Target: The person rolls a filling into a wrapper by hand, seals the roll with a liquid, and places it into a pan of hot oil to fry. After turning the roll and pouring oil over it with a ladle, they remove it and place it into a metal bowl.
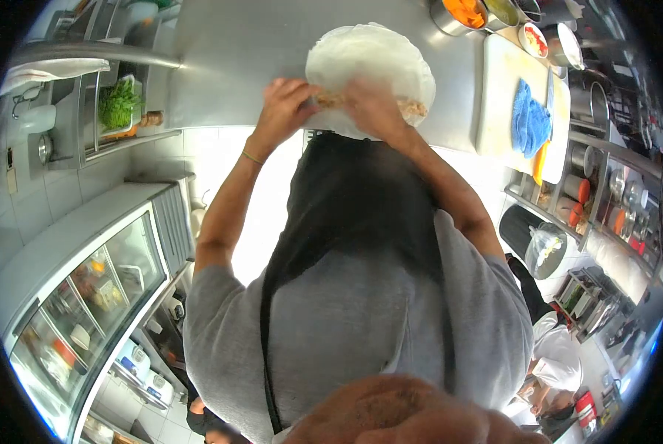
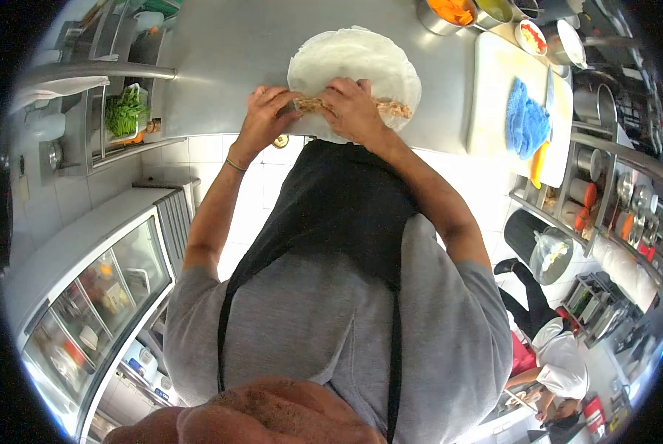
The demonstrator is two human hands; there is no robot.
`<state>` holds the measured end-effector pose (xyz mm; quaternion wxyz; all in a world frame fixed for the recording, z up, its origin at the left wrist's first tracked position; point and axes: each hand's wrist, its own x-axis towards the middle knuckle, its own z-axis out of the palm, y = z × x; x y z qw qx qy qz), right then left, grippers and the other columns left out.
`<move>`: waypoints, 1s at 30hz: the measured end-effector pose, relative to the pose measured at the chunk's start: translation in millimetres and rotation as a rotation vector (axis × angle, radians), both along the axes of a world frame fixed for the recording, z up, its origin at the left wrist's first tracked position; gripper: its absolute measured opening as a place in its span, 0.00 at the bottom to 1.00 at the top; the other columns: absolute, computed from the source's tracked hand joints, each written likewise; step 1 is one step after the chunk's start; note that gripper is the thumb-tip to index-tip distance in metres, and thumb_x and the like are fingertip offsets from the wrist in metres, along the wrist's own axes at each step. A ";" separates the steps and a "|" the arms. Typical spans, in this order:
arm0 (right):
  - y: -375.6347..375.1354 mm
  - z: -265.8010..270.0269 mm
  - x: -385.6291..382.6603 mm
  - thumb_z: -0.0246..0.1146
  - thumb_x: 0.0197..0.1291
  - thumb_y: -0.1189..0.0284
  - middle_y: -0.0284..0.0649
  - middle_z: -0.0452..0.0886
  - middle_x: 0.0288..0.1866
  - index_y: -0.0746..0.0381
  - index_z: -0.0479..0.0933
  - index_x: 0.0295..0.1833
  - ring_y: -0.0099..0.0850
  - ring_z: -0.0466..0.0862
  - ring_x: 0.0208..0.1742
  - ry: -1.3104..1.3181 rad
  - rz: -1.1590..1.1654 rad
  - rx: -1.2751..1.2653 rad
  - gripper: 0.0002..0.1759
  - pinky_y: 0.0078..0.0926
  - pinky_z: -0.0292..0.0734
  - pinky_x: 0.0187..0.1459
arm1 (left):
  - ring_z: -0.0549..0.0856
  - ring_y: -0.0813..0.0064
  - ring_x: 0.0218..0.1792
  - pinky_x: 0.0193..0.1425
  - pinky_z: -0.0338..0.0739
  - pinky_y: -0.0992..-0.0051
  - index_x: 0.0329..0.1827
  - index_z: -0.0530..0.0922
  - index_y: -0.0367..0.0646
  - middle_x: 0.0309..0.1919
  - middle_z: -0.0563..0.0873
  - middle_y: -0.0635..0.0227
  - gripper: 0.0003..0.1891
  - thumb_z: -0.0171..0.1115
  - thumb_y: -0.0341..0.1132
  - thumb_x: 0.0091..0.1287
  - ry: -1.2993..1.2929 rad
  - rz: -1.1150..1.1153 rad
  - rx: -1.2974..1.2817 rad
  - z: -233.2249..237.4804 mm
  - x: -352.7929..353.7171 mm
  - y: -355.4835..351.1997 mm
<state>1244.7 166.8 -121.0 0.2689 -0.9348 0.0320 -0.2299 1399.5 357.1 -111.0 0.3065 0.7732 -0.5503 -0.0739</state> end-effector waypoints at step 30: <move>-57.7 -21.8 -49.6 0.75 0.59 0.57 0.33 0.82 0.51 0.56 0.86 0.52 0.33 0.81 0.54 0.219 -0.014 -0.014 0.20 0.42 0.65 0.55 | 0.81 0.65 0.52 0.61 0.70 0.63 0.49 0.87 0.45 0.46 0.87 0.69 0.12 0.72 0.37 0.65 0.011 -0.169 0.112 -2.4 -14.4 -45.5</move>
